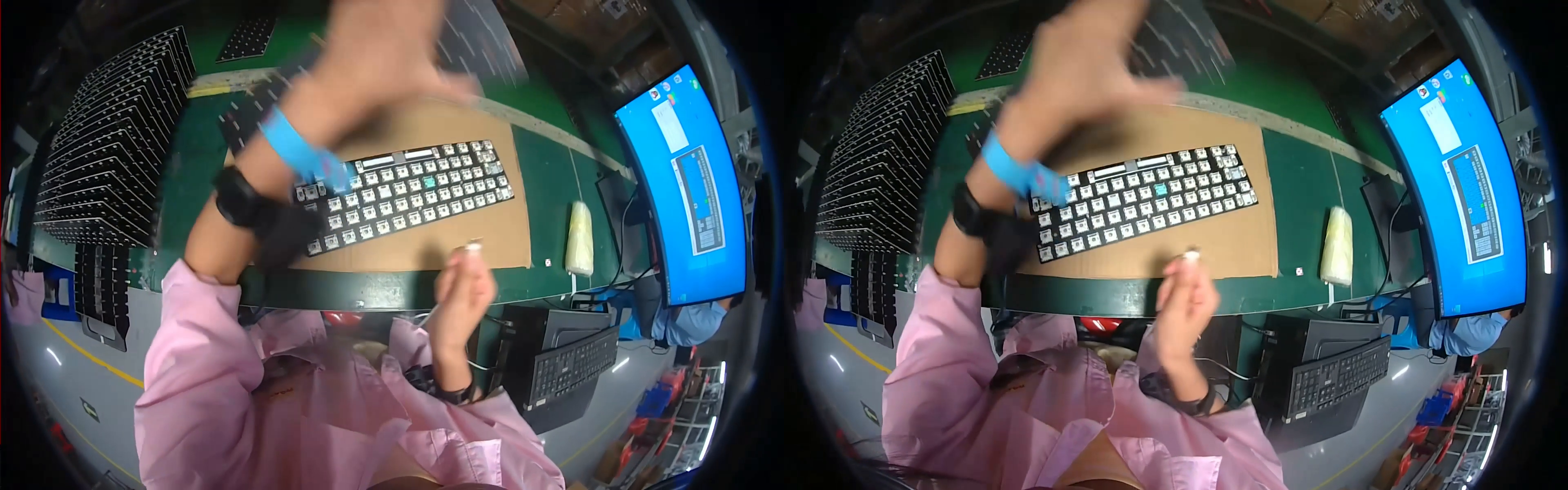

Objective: The person wipes a keyboard with a cloth, unplugs a cable from it, and sets it aside. They then pick up a circuit board, plug the cable into it, and wipe it with the cloth before repeating the process with another board.

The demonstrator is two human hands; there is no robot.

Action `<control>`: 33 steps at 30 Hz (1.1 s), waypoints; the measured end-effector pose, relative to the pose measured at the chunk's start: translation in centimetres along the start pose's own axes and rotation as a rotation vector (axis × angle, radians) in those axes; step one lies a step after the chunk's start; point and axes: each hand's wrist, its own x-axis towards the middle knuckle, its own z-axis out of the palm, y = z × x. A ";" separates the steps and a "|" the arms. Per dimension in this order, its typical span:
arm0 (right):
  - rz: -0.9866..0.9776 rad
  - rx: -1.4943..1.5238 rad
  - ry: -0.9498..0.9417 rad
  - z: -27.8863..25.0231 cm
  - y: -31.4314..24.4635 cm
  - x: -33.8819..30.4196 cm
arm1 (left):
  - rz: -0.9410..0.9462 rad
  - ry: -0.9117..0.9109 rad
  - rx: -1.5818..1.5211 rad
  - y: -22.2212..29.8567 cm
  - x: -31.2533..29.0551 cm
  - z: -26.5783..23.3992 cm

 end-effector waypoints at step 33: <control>0.023 -0.144 0.000 -4.8 2.8 2.6 | 0.180 0.011 0.302 -6.7 11.4 10.3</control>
